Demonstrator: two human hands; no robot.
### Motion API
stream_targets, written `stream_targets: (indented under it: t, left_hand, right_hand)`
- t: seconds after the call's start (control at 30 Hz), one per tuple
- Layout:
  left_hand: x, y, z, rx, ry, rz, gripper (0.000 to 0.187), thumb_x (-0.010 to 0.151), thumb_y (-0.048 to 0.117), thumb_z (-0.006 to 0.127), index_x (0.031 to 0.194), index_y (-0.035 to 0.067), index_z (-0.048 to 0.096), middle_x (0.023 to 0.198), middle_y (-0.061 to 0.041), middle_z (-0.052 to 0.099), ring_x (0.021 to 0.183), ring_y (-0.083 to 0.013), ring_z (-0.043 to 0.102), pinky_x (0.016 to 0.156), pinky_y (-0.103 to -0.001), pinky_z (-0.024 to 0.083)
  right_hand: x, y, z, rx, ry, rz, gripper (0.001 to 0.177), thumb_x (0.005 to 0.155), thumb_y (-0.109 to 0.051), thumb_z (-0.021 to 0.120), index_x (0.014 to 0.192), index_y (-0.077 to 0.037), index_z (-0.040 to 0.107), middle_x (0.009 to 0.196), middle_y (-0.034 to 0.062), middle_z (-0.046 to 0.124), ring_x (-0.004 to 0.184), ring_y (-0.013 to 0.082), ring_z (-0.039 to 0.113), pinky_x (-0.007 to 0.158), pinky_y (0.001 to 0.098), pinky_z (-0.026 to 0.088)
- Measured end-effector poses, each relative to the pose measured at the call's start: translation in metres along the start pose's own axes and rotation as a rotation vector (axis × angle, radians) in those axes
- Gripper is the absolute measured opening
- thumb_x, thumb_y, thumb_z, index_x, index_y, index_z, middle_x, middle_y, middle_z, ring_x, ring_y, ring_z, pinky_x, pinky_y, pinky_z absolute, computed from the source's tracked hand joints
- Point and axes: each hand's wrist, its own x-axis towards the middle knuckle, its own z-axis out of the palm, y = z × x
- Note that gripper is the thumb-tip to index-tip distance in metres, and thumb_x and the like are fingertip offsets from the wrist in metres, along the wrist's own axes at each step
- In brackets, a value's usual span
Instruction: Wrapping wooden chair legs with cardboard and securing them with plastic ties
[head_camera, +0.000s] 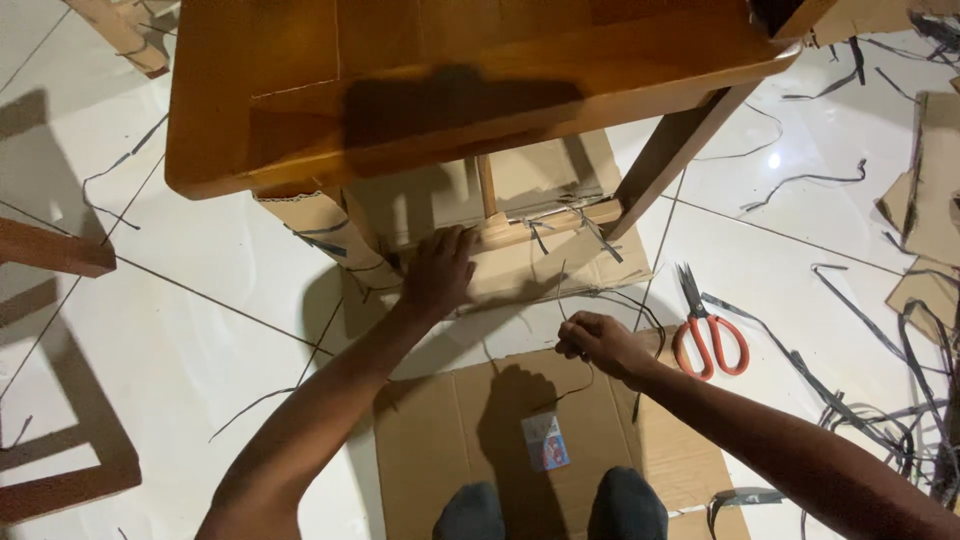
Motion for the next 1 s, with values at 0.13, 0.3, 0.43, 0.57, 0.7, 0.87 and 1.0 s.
stream_targets:
  t: [0.13,0.3,0.43,0.57,0.7,0.87,1.0]
  left_hand:
    - [0.006,-0.007,0.015,0.047,0.001,0.065,0.051,0.075,0.026,0.082,0.117,0.007,0.060,0.109,-0.014,0.061,0.099,-0.0305,0.064,0.083,-0.041,0.053]
    - [0.021,0.000,-0.033,0.037,-0.095,0.092,0.051,0.073,0.030,0.077,0.113,0.007,0.054,0.097,-0.010,0.053,0.090,-0.0292,0.059,0.077,-0.040,0.049]
    - [0.016,-0.002,-0.011,-0.081,-0.062,0.062,0.039,0.082,0.020,0.072,0.112,0.006,0.052,0.099,-0.012,0.051,0.088,-0.0324,0.059,0.075,-0.042,0.049]
    - [0.017,-0.006,-0.005,-0.149,-0.115,0.007,0.043,0.079,0.026,0.075,0.112,0.008,0.054,0.097,-0.012,0.053,0.088,-0.0337,0.061,0.075,-0.046,0.050]
    - [0.012,-0.014,0.014,-0.249,-0.111,-0.074,0.034,0.081,0.021,0.076,0.107,0.010,0.057,0.098,-0.009,0.055,0.092,-0.0333,0.060,0.089,-0.046,0.045]
    - [0.009,-0.012,0.017,-0.258,-0.045,-0.090,0.027,0.092,0.023,0.072,0.112,0.011,0.059,0.132,-0.012,0.056,0.133,-0.0407,0.051,0.112,-0.061,0.034]
    - [0.015,-0.009,0.002,-0.364,-0.095,-0.139,0.024,0.100,0.025,0.064,0.114,0.008,0.055,0.135,-0.020,0.058,0.134,-0.0492,0.051,0.106,-0.066,0.041]
  right_hand:
    - [0.005,0.007,0.004,-0.065,-0.074,0.022,0.031,0.102,-0.029,0.058,0.099,-0.002,0.073,0.086,0.0179,0.078,0.083,0.0262,0.074,0.074,0.0352,0.058]
    - [0.013,0.017,0.006,-0.202,-0.166,-0.025,0.039,0.102,-0.040,0.057,0.100,-0.004,0.072,0.087,0.0178,0.080,0.085,0.0269,0.079,0.074,0.0354,0.061]
    - [0.003,-0.005,0.004,-0.235,-0.180,-0.008,0.036,0.102,-0.036,0.055,0.101,-0.003,0.071,0.089,0.0194,0.080,0.087,0.0290,0.078,0.077,0.0379,0.061]
    - [0.021,0.012,0.009,-0.287,-0.208,-0.017,0.037,0.101,-0.039,0.057,0.102,-0.005,0.072,0.087,0.0159,0.080,0.084,0.0257,0.078,0.076,0.0361,0.061]
    - [0.030,0.007,0.014,-0.292,-0.237,-0.016,0.033,0.100,-0.036,0.058,0.102,-0.007,0.074,0.087,0.0135,0.081,0.084,0.0235,0.078,0.077,0.0342,0.061]
    - [0.036,0.008,0.021,-0.307,-0.247,-0.022,0.033,0.101,-0.036,0.057,0.105,-0.008,0.073,0.089,0.0128,0.080,0.087,0.0239,0.077,0.080,0.0348,0.060]
    - [0.046,0.024,0.022,-0.335,-0.279,-0.022,0.039,0.102,-0.041,0.057,0.108,-0.006,0.072,0.091,0.0149,0.080,0.087,0.0254,0.077,0.081,0.0370,0.060]
